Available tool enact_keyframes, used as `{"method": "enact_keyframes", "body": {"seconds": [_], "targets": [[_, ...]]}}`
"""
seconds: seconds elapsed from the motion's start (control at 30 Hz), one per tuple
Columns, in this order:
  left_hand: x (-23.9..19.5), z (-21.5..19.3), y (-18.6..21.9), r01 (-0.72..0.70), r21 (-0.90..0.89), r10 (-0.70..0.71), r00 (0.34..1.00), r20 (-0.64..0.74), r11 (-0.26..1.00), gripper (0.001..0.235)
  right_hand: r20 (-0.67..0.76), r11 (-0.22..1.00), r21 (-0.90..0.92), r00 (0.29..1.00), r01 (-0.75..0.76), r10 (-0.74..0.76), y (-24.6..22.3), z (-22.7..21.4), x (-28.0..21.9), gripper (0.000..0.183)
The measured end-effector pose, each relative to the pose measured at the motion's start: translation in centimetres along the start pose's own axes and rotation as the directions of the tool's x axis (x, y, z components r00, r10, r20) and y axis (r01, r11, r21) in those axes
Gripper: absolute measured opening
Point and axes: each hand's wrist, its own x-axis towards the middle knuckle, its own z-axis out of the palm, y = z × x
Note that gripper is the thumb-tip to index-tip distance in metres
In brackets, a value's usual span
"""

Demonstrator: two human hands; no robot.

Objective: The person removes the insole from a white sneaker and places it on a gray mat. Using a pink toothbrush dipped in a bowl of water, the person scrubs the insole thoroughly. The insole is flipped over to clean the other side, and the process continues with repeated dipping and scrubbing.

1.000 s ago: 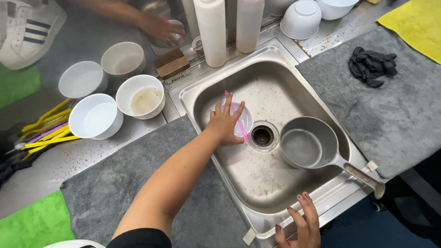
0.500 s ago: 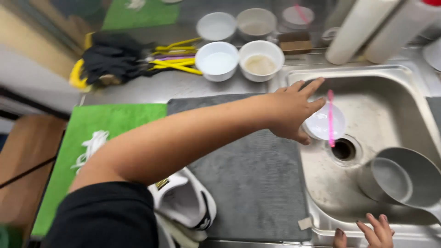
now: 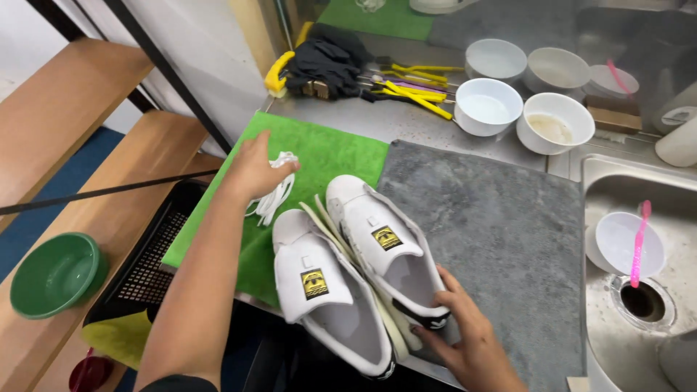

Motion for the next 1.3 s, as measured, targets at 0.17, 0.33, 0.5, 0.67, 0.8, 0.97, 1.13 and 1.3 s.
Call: {"method": "enact_keyframes", "body": {"seconds": [0.17,0.33,0.5,0.67,0.8,0.97,1.13,1.3], "targets": [[3.2,5.5,-4.6,0.14,0.173,-0.138,0.99,-0.024,0.975,0.112,-0.148,0.997,0.044,0.986,-0.068,0.074,-0.2,-1.6,-0.4,0.034],[5.3,7.9,-5.7,0.103,0.188,-0.087,0.992,-0.093,0.977,0.069,-0.28,0.99,0.019,0.95,-0.141,0.141,1.4,-4.4,-0.7,0.034],[5.6,5.9,-4.4,-0.004,0.114,0.012,0.998,-0.068,0.993,0.035,-0.343,0.898,0.011,0.842,-0.44,0.416,2.9,-5.1,-1.3,0.035],[-3.9,1.4,-0.7,-0.085,0.001,0.084,0.986,-0.141,0.996,0.09,-0.34,0.915,-0.218,0.905,-0.339,0.254,0.4,-5.4,-0.9,0.054],[-16.8,1.0,-0.3,-0.183,-0.402,0.153,0.982,-0.107,0.897,0.115,-0.39,0.878,-0.454,0.853,0.15,-0.347,-3.4,-2.8,-0.1,0.046],[-24.7,6.7,-0.3,-0.063,-0.476,0.083,0.996,0.022,0.877,0.123,0.079,0.947,-0.196,0.959,-0.254,0.273,-6.0,1.9,3.7,0.036],[-26.0,9.2,1.5,0.125,-0.667,-0.121,0.991,0.053,0.735,0.103,0.194,0.917,-0.114,0.897,-0.382,0.397,-5.5,3.7,3.6,0.015],[-25.3,8.5,1.7,0.007,-0.626,-0.058,0.996,-0.061,0.78,0.091,-0.11,0.994,0.021,0.988,-0.106,0.108,-7.0,5.0,2.0,0.011]]}}
